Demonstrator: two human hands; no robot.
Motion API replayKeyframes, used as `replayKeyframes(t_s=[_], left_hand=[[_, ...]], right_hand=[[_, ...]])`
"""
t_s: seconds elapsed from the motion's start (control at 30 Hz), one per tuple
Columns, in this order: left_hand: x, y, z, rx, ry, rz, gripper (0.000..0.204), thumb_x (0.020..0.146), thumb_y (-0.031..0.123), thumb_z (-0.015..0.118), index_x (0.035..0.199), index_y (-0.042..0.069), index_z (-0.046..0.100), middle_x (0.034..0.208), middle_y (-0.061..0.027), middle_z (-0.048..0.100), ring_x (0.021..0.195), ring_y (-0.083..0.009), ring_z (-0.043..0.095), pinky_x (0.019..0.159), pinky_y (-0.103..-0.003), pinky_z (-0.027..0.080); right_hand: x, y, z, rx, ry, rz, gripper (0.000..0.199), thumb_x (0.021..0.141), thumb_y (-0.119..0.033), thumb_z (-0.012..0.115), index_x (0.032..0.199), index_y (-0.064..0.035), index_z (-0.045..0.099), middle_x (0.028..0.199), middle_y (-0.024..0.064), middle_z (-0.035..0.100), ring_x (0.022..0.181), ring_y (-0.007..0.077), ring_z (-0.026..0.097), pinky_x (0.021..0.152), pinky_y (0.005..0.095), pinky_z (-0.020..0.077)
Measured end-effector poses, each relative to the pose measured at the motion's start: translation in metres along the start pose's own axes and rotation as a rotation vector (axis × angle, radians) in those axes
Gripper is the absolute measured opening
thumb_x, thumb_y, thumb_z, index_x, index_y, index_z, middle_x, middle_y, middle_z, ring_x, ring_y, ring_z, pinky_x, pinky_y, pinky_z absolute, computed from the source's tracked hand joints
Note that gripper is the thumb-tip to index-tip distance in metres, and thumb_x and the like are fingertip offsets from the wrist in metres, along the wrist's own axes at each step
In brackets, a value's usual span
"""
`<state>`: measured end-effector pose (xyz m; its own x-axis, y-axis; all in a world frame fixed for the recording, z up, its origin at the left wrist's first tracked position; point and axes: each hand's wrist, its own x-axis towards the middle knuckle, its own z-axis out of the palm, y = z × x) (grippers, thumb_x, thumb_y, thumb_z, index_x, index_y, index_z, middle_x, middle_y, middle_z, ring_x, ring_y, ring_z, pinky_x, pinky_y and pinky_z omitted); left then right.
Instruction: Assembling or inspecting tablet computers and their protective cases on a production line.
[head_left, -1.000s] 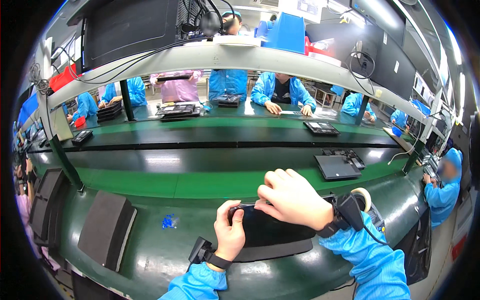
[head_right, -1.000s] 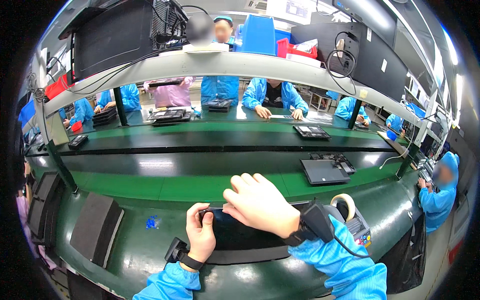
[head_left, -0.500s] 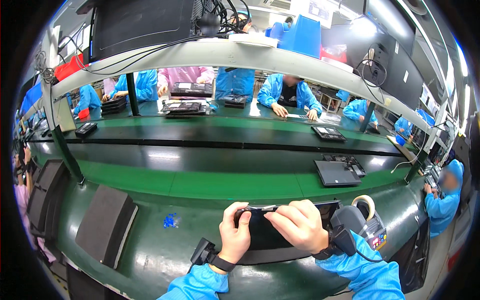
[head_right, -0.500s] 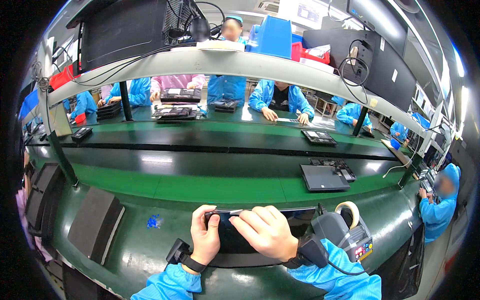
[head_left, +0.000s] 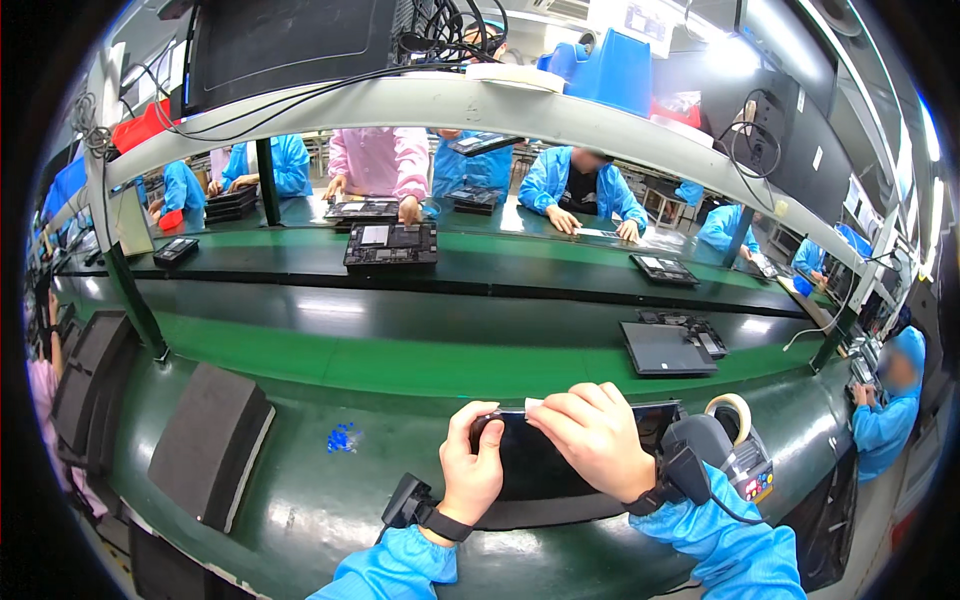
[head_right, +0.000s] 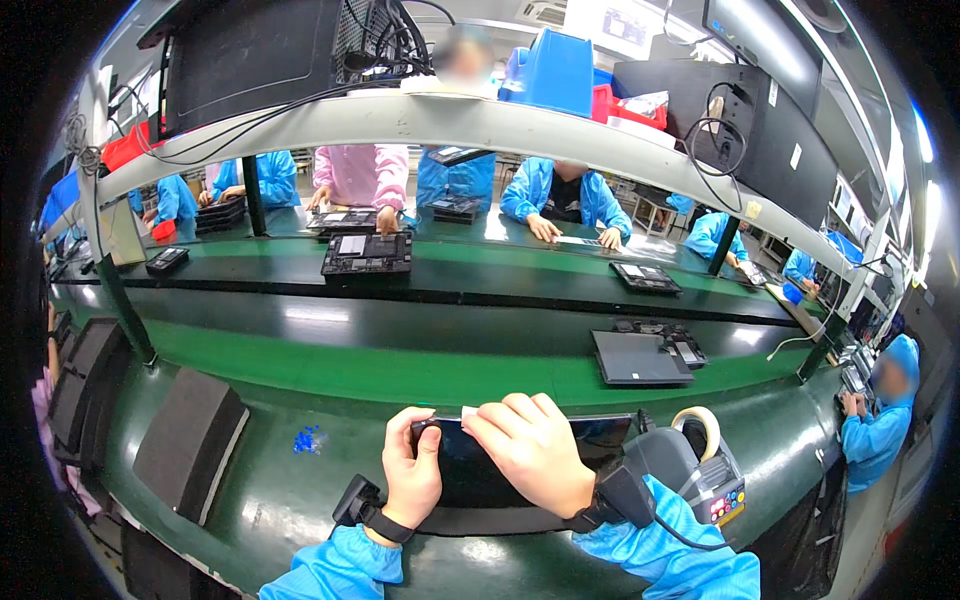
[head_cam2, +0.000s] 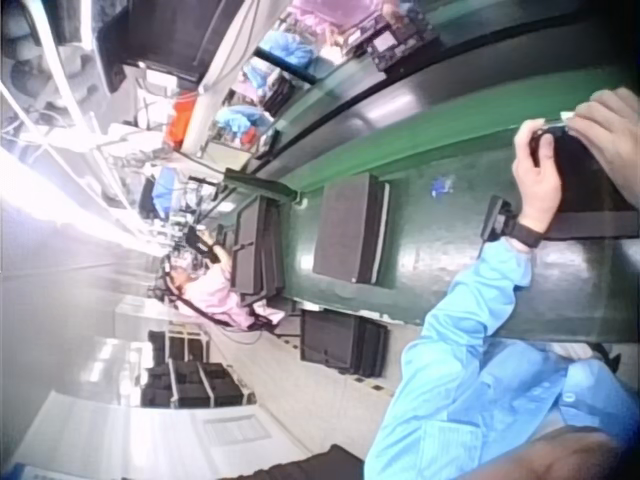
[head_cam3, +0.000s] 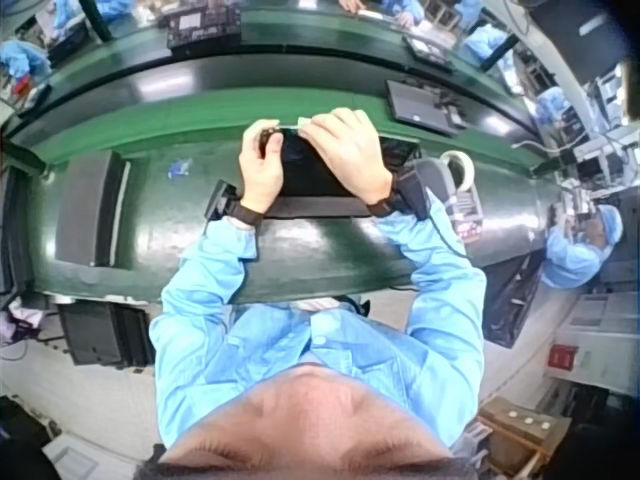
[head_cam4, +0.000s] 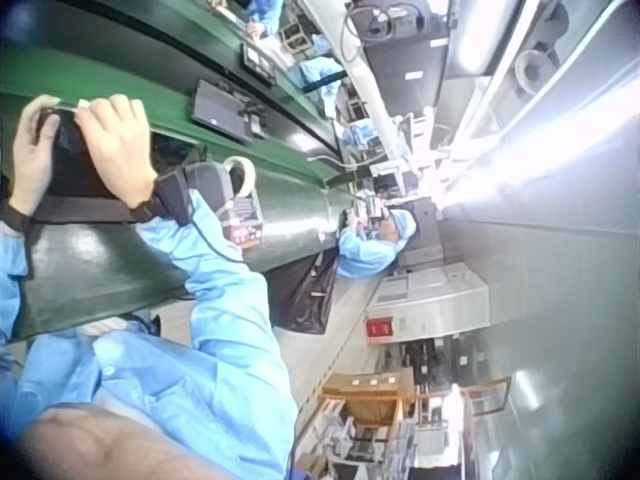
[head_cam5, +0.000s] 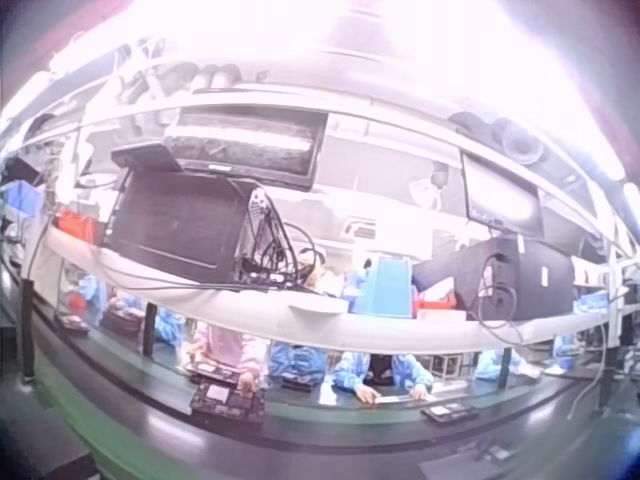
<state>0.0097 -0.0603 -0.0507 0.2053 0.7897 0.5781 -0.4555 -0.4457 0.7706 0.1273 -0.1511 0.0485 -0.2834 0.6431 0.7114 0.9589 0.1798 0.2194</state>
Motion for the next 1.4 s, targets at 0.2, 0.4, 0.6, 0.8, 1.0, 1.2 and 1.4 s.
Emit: replayKeyframes(t_s=[0.2,0.4,0.6,0.8,1.0,1.2,1.4], left_hand=[[0.0,0.001,0.002,-0.006,-0.006,0.002,0.022,0.092,0.01,0.061,0.113,0.004,0.055,0.091,-0.0046,0.063,0.082,-0.0102,0.058,0.075,-0.024,0.047],[0.005,0.004,-0.003,-0.023,-0.061,-0.066,0.022,0.093,0.005,0.056,0.115,0.005,0.05,0.096,0.0,0.054,0.084,-0.0072,0.049,0.076,-0.021,0.041],[0.02,0.005,-0.004,-0.143,0.064,-0.145,0.022,0.095,0.01,0.055,0.116,0.01,0.048,0.086,0.0028,0.053,0.068,-0.0031,0.043,0.06,-0.018,0.035],[0.004,0.043,0.014,-0.549,0.178,-0.583,0.03,0.097,0.015,0.052,0.127,0.016,0.047,0.08,0.0031,0.053,0.062,-0.0047,0.05,0.052,-0.018,0.041],[0.02,0.043,-0.002,-0.223,-0.183,-0.748,0.063,0.097,0.056,0.031,0.12,0.001,0.05,0.115,-0.0147,0.059,0.105,-0.0216,0.058,0.091,-0.037,0.044],[-0.002,0.048,0.017,-0.215,-0.521,-0.755,0.046,0.098,0.033,0.047,0.13,0.001,0.046,0.126,-0.0096,0.056,0.112,-0.0211,0.054,0.097,-0.035,0.042],[-0.002,0.038,0.018,-0.287,-0.325,-0.693,0.033,0.097,0.023,0.052,0.119,-0.001,0.052,0.111,-0.0095,0.062,0.096,-0.0189,0.062,0.084,-0.032,0.05]], right_hand=[[0.011,0.025,-0.001,0.282,-0.296,0.171,0.018,0.08,-0.024,0.07,0.088,-0.0083,0.069,0.083,0.0034,0.065,0.077,0.0212,0.058,0.067,0.0333,0.0423],[0.014,0.016,-0.019,-0.038,-0.276,0.114,0.031,0.079,-0.039,0.068,0.088,-0.0094,0.068,0.085,0.0055,0.059,0.083,0.0245,0.056,0.074,0.0382,0.0412],[-0.051,-0.076,-0.101,0.625,-0.583,1.005,0.007,0.086,-0.009,0.063,0.083,-0.0029,0.061,0.084,0.0113,0.066,0.08,0.0197,0.063,0.071,0.0289,0.0502],[-0.119,-0.077,-0.003,1.547,0.691,1.192,0.036,0.097,-0.019,0.049,0.128,-0.0023,0.042,0.114,0.011,0.06,0.1,0.0228,0.061,0.087,0.0359,0.0503],[-0.111,-0.048,-0.036,1.126,0.772,1.431,0.034,0.095,-0.022,0.057,0.121,-0.0002,0.054,0.113,0.0048,0.06,0.099,0.0145,0.057,0.088,0.0305,0.0451],[-0.136,-0.058,-0.059,0.96,0.056,1.397,0.036,0.094,-0.033,0.057,0.093,0.0029,0.058,0.078,0.0014,0.052,0.076,0.0098,0.043,0.068,0.0292,0.042],[-0.199,-0.062,-0.119,0.444,0.167,1.391,0.032,0.097,-0.031,0.05,0.085,-0.0012,0.054,0.068,0.0079,0.054,0.063,0.0174,0.053,0.06,0.0312,0.0436]])
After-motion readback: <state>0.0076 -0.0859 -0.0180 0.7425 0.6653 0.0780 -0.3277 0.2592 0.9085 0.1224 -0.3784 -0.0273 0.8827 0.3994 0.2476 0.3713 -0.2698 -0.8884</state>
